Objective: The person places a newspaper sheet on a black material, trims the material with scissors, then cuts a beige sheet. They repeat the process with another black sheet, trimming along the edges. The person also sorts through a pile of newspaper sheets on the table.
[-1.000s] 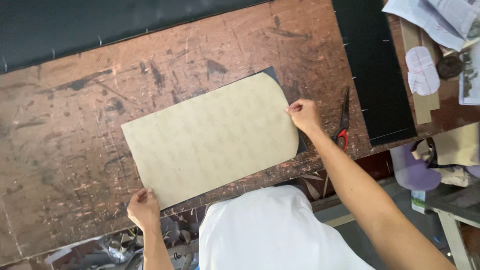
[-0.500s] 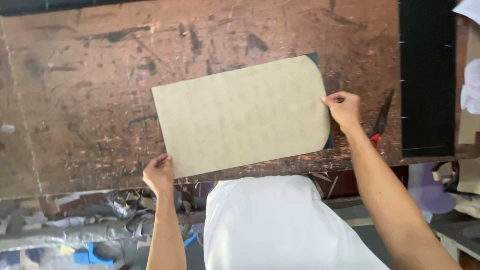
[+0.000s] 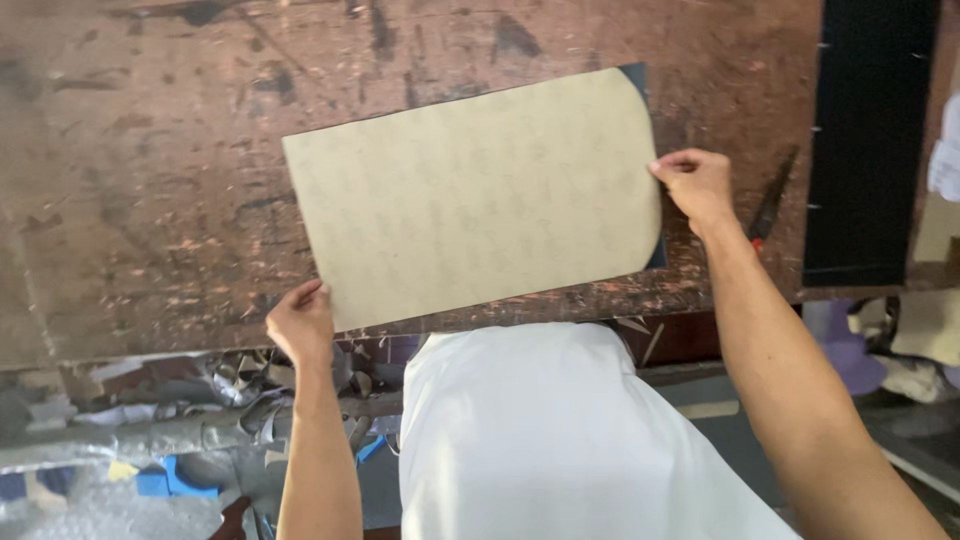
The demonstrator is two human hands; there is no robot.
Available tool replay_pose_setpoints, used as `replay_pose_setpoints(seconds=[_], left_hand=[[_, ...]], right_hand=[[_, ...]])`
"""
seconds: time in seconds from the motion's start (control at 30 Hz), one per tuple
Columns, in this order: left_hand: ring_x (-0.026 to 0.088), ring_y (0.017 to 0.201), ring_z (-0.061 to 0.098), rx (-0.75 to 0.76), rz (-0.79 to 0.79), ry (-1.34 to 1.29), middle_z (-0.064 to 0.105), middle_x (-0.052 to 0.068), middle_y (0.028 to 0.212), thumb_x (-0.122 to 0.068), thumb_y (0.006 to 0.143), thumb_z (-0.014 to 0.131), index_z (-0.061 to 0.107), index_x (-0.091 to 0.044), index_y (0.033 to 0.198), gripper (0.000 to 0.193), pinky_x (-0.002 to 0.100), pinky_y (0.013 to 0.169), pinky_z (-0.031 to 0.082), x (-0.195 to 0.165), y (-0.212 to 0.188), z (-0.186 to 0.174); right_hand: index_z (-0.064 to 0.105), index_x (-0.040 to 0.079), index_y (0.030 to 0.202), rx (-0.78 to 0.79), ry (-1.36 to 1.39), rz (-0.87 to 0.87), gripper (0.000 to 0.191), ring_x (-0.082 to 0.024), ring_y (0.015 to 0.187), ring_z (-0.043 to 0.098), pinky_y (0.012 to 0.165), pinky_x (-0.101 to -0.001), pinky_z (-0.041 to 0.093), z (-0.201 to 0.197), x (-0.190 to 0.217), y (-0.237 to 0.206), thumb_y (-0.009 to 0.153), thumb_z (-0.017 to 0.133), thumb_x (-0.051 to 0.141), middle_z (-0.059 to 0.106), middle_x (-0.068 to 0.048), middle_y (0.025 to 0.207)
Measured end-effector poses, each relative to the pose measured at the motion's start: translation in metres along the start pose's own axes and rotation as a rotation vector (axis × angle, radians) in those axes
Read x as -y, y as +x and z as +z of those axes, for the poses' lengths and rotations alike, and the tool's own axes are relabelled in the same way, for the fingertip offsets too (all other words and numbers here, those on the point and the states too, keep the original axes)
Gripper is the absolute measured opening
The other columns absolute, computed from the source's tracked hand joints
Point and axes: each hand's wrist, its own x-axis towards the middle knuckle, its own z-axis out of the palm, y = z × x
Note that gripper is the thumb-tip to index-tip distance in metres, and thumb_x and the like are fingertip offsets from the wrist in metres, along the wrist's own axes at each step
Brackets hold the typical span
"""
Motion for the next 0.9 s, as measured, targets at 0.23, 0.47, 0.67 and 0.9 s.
replay_pose_setpoints(seconds=[0.23, 0.47, 0.67, 0.9], left_hand=[[0.013, 0.076, 0.072, 0.0, -0.053, -0.006, 0.077, 0.009, 0.085, -0.008, 0.088, 0.08, 0.08, -0.002, 0.101, 0.015, 0.027, 0.073, 0.057, -0.011, -0.005, 0.003], [0.015, 0.075, 0.071, -0.009, -0.063, -0.028, 0.077, 0.01, 0.086, -0.006, 0.089, 0.078, 0.079, -0.001, 0.101, 0.013, 0.027, 0.07, 0.056, -0.007, -0.007, 0.008], [0.015, 0.075, 0.072, -0.046, -0.024, -0.031, 0.077, 0.01, 0.085, -0.005, 0.089, 0.077, 0.079, 0.0, 0.1, 0.012, 0.028, 0.072, 0.057, -0.004, -0.005, 0.011], [0.014, 0.073, 0.072, -0.053, -0.055, -0.06, 0.077, 0.009, 0.084, -0.007, 0.087, 0.077, 0.079, 0.0, 0.098, 0.013, 0.028, 0.07, 0.057, 0.003, 0.001, 0.011]], right_hand=[[0.078, 0.001, 0.092, -0.004, 0.063, -0.048, 0.013, -0.006, 0.069, 0.058, 0.061, -0.0226, 0.047, -0.002, 0.001, 0.0, 0.084, 0.086, 0.007, 0.07, 0.001, 0.079], [0.079, 0.001, 0.093, -0.013, 0.049, -0.004, 0.013, -0.006, 0.068, 0.058, 0.06, -0.0228, 0.046, -0.003, -0.005, 0.001, 0.084, 0.086, 0.008, 0.07, 0.001, 0.078], [0.079, 0.002, 0.093, -0.049, 0.021, -0.046, 0.015, -0.006, 0.07, 0.061, 0.062, -0.0224, 0.048, 0.002, -0.005, 0.002, 0.083, 0.088, 0.009, 0.071, 0.0, 0.079], [0.078, 0.001, 0.095, -0.017, -0.019, -0.056, 0.016, -0.006, 0.071, 0.06, 0.063, -0.0221, 0.047, 0.005, -0.008, 0.003, 0.087, 0.087, 0.011, 0.071, 0.0, 0.082]])
